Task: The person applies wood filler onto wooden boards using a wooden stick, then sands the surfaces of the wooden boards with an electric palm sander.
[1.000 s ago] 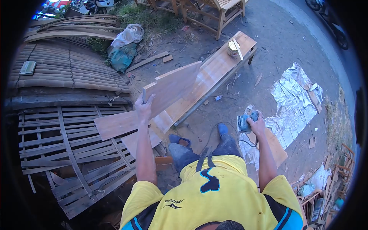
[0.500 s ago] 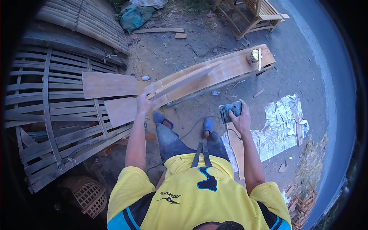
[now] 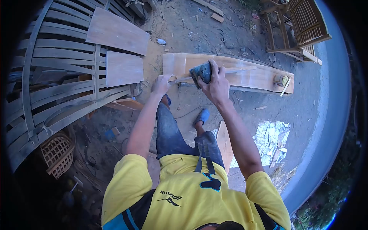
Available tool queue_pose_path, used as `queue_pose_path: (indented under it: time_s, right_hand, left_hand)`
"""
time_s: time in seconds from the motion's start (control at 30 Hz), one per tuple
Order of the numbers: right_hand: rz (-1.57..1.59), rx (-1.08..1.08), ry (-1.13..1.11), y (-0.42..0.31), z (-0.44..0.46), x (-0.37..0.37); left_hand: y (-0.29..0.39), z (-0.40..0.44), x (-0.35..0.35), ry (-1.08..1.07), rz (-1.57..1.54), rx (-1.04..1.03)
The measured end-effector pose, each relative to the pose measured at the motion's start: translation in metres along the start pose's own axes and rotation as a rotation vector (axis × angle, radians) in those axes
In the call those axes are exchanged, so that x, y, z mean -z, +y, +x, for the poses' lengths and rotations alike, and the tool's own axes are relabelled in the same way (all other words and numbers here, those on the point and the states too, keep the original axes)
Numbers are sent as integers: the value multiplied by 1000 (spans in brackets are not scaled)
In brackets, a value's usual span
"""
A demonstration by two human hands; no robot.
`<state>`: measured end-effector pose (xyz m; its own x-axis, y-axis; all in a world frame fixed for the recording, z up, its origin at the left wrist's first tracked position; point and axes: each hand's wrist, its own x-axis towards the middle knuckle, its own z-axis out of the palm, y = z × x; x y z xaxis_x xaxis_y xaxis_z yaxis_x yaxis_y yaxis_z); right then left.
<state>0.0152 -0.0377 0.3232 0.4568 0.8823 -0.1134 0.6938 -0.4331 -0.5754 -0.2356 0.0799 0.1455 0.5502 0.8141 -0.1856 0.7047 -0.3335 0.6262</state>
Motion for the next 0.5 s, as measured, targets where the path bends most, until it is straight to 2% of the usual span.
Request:
queue_pose_path:
  time_s: [0.07, 0.17, 0.3, 0.4, 0.5]
  right_hand:
    - [-31, 77, -149, -28, 4, -19]
    - [-93, 212, -183, -44, -9, -42]
    - [-130, 5, -189, -24, 2, -15]
    - [-185, -66, 5, 34, 25, 21]
    - [-292, -129, 165, 115, 58, 61]
  left_hand:
    - [31, -14, 16, -48, 26, 60]
    - [25, -10, 10, -56, 4, 49]
    - [-3, -15, -11, 34, 27, -86]
    - [6, -13, -5, -28, 33, 3]
    - [11, -12, -1, -12, -12, -34]
